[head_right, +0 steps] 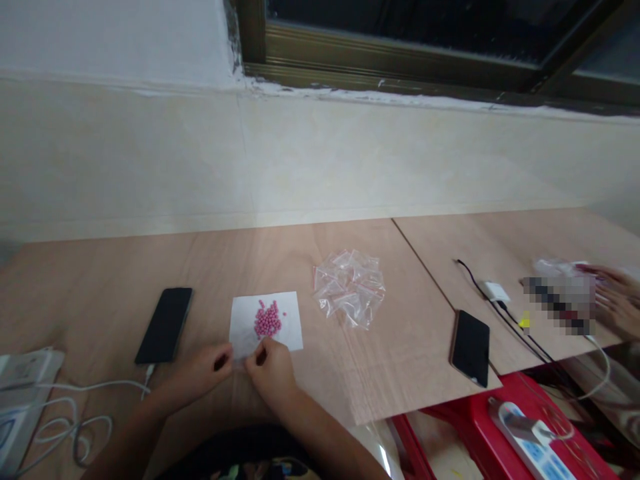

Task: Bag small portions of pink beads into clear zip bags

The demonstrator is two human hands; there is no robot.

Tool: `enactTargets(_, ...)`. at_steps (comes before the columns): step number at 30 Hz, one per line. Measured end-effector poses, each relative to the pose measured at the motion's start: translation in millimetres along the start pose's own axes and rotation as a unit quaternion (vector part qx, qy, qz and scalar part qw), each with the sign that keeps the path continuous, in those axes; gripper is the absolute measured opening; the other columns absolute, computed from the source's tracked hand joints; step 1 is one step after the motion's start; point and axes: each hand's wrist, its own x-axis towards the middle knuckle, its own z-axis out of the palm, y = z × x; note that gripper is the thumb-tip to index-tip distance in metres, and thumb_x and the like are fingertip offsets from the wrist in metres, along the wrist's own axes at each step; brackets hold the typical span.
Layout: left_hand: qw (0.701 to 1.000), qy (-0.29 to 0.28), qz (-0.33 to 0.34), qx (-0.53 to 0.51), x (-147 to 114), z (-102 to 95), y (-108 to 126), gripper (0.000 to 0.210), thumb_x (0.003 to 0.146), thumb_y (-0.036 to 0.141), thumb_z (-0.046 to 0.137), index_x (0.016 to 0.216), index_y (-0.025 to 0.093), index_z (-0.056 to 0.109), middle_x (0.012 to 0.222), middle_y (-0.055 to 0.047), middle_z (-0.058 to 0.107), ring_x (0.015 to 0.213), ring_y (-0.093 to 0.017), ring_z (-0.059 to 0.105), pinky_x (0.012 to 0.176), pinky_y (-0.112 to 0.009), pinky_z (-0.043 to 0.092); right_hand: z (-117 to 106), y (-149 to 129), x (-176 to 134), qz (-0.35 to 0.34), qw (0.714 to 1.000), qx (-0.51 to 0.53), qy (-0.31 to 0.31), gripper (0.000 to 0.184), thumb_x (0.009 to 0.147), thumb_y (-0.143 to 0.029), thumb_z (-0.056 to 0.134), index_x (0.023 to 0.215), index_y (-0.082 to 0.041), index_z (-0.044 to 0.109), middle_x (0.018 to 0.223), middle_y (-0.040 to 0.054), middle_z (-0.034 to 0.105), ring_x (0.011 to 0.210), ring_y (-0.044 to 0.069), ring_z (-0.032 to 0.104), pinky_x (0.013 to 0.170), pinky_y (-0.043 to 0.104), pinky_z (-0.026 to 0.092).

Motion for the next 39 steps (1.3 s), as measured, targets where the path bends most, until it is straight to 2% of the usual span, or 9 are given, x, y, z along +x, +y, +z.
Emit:
enactTargets(4, 0.995, 0.087, 0.043, -0.029, 4.3, 4.0, -5.4, 0.041, 0.061, 0.008, 0.044, 0.101, 0.016, 0.042, 0.099, -0.008, 0.051, 0.089, -0.02, 0.05, 0.079, -0.034, 0.042, 9.7, -6.3, -4.6, -0.042, 0.998, -0.018, -0.037, 0.009, 0.06, -0.013, 0.049, 0.053, -0.018, 0.046, 0.046, -0.0039, 0.047, 0.045, 0.009, 0.043, 0.043, 0.019, 0.03)
enactTargets(11, 0.989, 0.047, 0.115, -0.084, -1.6, -9.7, 8.4, 0.044, 0.069, 0.006, 0.039, 0.111, 0.02, 0.042, 0.117, -0.006, 0.047, 0.113, -0.021, 0.039, 0.099, -0.041, 0.028, 0.9, -11.7, 4.1, -0.027, 0.998, -0.023, 0.058, 0.013, 0.061, -0.018, 0.048, 0.05, -0.02, 0.041, 0.046, -0.0035, 0.045, 0.044, 0.01, 0.042, 0.044, 0.022, 0.03)
enactTargets(14, 0.987, 0.005, 0.114, -0.113, -5.2, -10.7, 11.7, 0.046, 0.075, 0.023, 0.052, 0.118, 0.021, 0.037, 0.122, -0.008, 0.045, 0.114, -0.023, 0.04, 0.098, -0.04, 0.03, -1.5, -9.6, 10.4, 0.039, 0.992, 0.115, 0.014, 0.013, 0.065, -0.025, 0.047, 0.055, -0.021, 0.04, 0.041, -0.0059, 0.043, 0.034, 0.01, 0.04, 0.038, 0.022, 0.03)
enactTargets(17, 0.987, 0.024, 0.111, -0.113, -2.8, -4.0, 6.3, 0.066, 0.068, 0.032, 0.063, 0.124, 0.022, 0.03, 0.125, -0.01, 0.041, 0.116, -0.026, 0.038, 0.098, -0.043, 0.029, -4.6, -4.5, 18.5, 0.061, 0.97, 0.228, -0.056, 0.018, 0.066, -0.034, 0.051, 0.058, -0.02, 0.042, 0.042, -0.0055, 0.048, 0.033, 0.009, 0.043, 0.038, 0.022, 0.034)
enactTargets(20, 0.989, 0.061, 0.091, -0.099, 3.8, 1.4, -2.9, 0.055, 0.073, 0.033, 0.057, 0.122, 0.022, 0.033, 0.119, -0.009, 0.046, 0.112, -0.024, 0.042, 0.097, -0.043, 0.031, -11.2, 6.7, 29.8, 0.041, 0.958, 0.264, -0.103, 0.028, 0.067, -0.045, 0.052, 0.06, -0.018, 0.046, 0.047, -0.0035, 0.051, 0.037, 0.009, 0.046, 0.041, 0.023, 0.038)
enactTargets(26, 0.988, 0.095, 0.074, -0.098, 12.0, -0.3, -15.9, 0.039, 0.079, 0.03, 0.046, 0.117, 0.02, 0.039, 0.103, -0.006, 0.053, 0.099, -0.02, 0.049, 0.092, -0.041, 0.037, -23.2, 36.5, 58.3, -0.014, 0.995, 0.078, 0.066, 0.021, 0.071, -0.035, 0.05, 0.062, -0.017, 0.052, 0.054, -0.0009, 0.053, 0.046, 0.01, 0.046, 0.048, 0.023, 0.039)
enactTargets(30, 0.985, 0.082, 0.052, -0.146, 14.1, -0.6, -20.5, 0.039, 0.08, 0.028, 0.045, 0.117, 0.019, 0.038, 0.098, -0.006, 0.053, 0.09, -0.018, 0.052, 0.085, -0.037, 0.042, -22.6, 48.8, 70.7, -0.054, 0.974, -0.13, 0.178, 0.018, 0.068, -0.013, 0.048, 0.081, -0.014, 0.06, 0.08, 0.0091, 0.058, 0.073, 0.018, 0.054, 0.068, 0.029, 0.042)
enactTargets(34, 0.98, 0.066, 0.035, -0.187, 16.2, -2.7, -23.9, 0.04, 0.079, 0.026, 0.046, 0.117, 0.017, 0.037, 0.097, -0.007, 0.053, 0.086, -0.017, 0.053, 0.082, -0.035, 0.044, -23.7, 56.1, 76.9, -0.063, 0.96, -0.215, 0.169, 0.023, 0.07, -0.007, 0.044, 0.082, -0.014, 0.062, 0.086, 0.0118, 0.058, 0.078, 0.02, 0.053, 0.069, 0.029, 0.041)
enactTargets(39, 0.975, 0.063, 0.038, -0.212, 18.0, -5.4, -25.7, 0.037, 0.078, 0.025, 0.047, 0.114, 0.018, 0.041, 0.098, -0.007, 0.053, 0.088, -0.017, 0.052, 0.083, -0.034, 0.043, -33.0, 45.4, 71.6, -0.071, 0.967, -0.166, 0.178, 0.016, 0.074, -0.013, 0.046, 0.072, -0.014, 0.062, 0.076, 0.0087, 0.06, 0.071, 0.018, 0.053, 0.066, 0.028, 0.04)
